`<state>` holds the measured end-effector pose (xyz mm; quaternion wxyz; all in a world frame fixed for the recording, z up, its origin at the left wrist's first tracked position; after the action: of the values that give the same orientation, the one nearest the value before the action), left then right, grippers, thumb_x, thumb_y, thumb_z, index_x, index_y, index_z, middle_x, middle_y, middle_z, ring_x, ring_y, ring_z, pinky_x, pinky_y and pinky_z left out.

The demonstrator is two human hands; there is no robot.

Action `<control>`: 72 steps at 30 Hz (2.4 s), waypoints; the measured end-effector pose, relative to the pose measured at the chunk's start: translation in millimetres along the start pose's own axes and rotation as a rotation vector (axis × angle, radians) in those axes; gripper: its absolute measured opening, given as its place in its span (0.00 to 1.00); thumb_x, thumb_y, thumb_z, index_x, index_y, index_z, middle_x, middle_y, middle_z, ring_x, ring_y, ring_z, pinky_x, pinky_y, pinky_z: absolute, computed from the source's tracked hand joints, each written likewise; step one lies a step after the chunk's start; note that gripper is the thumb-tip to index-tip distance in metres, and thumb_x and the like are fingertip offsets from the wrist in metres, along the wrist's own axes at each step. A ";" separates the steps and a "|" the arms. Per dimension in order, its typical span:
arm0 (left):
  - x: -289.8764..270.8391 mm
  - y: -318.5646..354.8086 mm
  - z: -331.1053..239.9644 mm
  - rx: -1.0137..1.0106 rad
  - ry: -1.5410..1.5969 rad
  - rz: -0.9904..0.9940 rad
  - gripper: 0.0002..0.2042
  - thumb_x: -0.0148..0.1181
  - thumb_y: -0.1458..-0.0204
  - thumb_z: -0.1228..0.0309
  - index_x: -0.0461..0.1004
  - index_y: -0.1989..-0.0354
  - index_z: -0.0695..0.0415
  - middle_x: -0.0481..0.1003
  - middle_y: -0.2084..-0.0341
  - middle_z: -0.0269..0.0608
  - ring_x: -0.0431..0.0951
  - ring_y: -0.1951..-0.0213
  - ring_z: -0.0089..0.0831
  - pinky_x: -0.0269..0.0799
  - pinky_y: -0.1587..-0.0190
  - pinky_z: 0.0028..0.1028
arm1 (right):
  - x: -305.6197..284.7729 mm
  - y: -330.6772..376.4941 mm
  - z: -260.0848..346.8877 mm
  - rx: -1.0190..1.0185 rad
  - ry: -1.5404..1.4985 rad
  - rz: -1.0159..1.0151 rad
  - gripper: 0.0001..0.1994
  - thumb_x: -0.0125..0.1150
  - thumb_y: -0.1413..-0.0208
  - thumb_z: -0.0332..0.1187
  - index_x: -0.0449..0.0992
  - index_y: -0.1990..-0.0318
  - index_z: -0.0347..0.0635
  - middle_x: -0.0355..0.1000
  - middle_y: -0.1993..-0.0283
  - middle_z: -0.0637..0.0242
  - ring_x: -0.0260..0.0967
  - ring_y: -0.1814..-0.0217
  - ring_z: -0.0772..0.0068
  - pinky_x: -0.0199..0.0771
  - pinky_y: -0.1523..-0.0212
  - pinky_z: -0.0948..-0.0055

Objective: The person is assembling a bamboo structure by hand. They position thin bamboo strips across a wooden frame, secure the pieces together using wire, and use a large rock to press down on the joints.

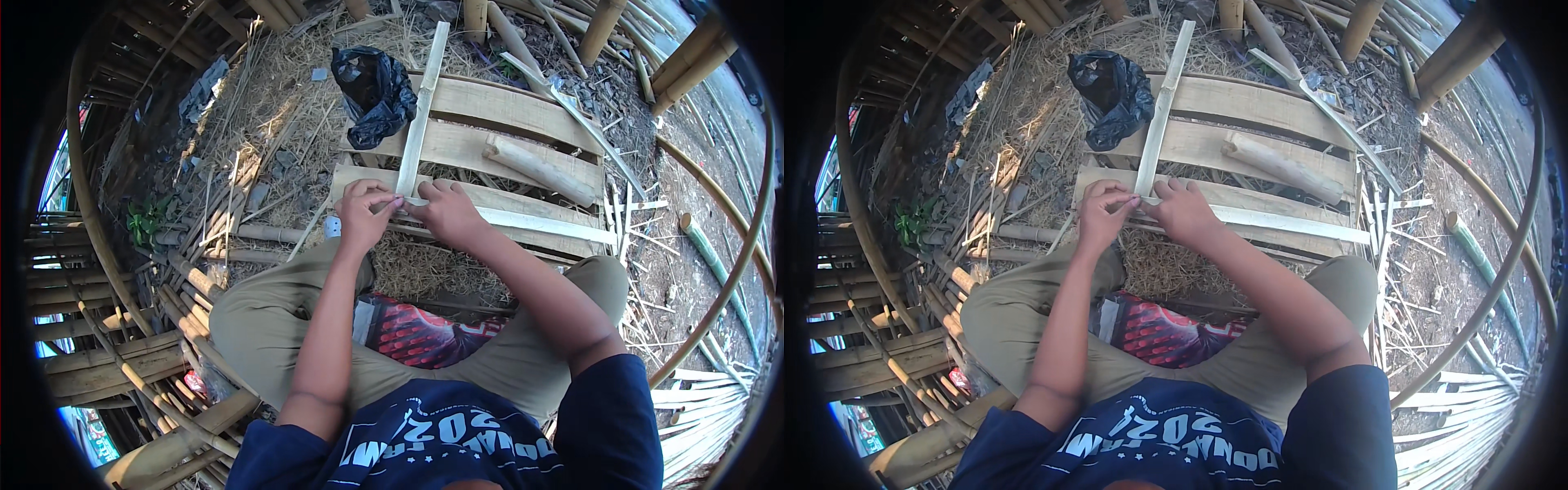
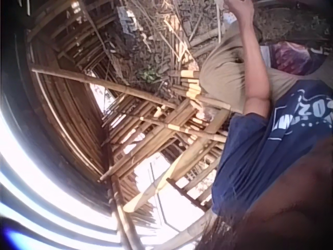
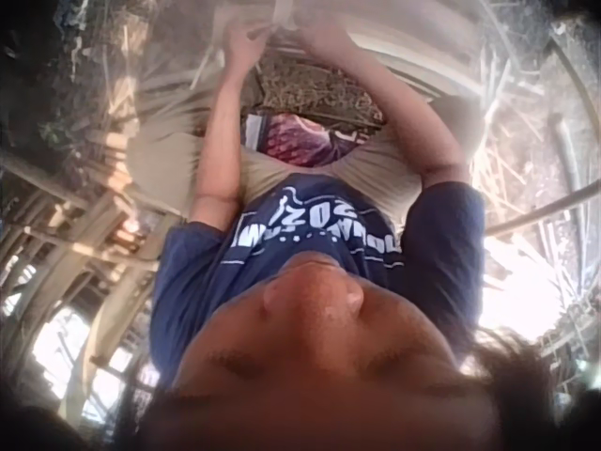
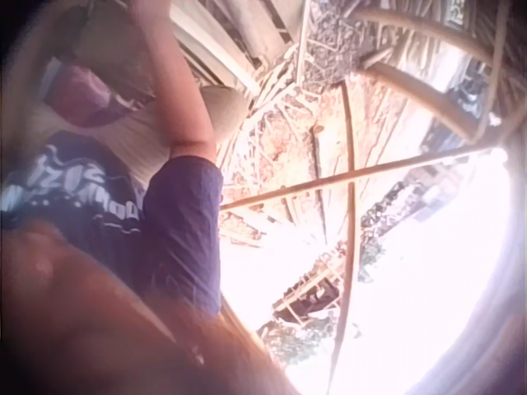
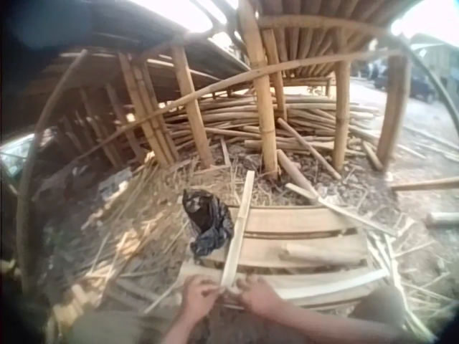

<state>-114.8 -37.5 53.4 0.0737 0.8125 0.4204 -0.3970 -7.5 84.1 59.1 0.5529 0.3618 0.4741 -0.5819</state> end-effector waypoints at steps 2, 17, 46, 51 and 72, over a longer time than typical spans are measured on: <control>-0.4 1.8 -0.4 0.040 -0.040 -0.048 0.08 0.77 0.51 0.68 0.89 0.63 0.52 0.80 0.57 0.38 0.75 0.47 0.35 0.71 0.42 0.33 | -3.3 -0.1 -1.6 0.007 -0.034 0.014 0.17 0.61 0.43 0.33 0.84 0.46 0.58 0.74 0.50 0.64 0.72 0.44 0.60 0.71 0.46 0.53; 5.8 -0.1 4.6 0.070 -0.050 0.040 0.10 0.75 0.49 0.55 0.90 0.65 0.45 0.78 0.52 0.26 0.69 0.38 0.32 0.48 0.40 0.46 | -17.0 -2.4 -9.8 0.097 -0.158 -0.184 0.17 0.69 0.42 0.42 0.83 0.45 0.61 0.79 0.57 0.67 0.76 0.51 0.61 0.67 0.53 0.59; -2.8 2.3 10.2 0.017 0.147 0.188 0.33 0.77 0.52 0.66 0.75 0.33 0.41 0.85 0.52 0.28 0.74 0.37 0.28 0.51 0.34 0.43 | 6.3 -19.2 -18.0 0.193 -0.722 -0.404 0.07 0.68 0.40 0.28 0.83 0.58 0.34 0.80 0.61 0.52 0.80 0.59 0.52 0.79 0.57 0.60; -6.1 0.3 1.3 0.083 0.127 0.144 0.28 0.77 0.54 0.73 0.80 0.40 0.50 0.83 0.49 0.43 0.81 0.42 0.36 0.71 0.36 0.36 | 5.9 -19.6 -16.4 0.143 -0.728 -0.415 0.06 0.67 0.41 0.28 0.84 0.61 0.36 0.79 0.64 0.52 0.77 0.59 0.47 0.76 0.55 0.54; 3.4 11.6 0.9 0.083 0.013 -0.083 0.06 0.74 0.51 0.68 0.88 0.64 0.48 0.85 0.56 0.29 0.78 0.40 0.29 0.52 0.37 0.40 | 3.3 -20.5 -15.7 0.104 -0.768 -0.393 0.06 0.70 0.44 0.28 0.84 0.62 0.34 0.80 0.63 0.53 0.76 0.59 0.49 0.76 0.55 0.56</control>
<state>-105.6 -43.1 47.9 0.0209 0.7993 0.4373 -0.4116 -29.7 96.7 54.6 0.5491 0.0491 0.2639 -0.7915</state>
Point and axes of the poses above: each hand's wrist, its own y-axis away from the middle knuckle, its own x-axis out of the palm, z = x × y, the point moved 8 cm from there along -y, towards the middle knuckle
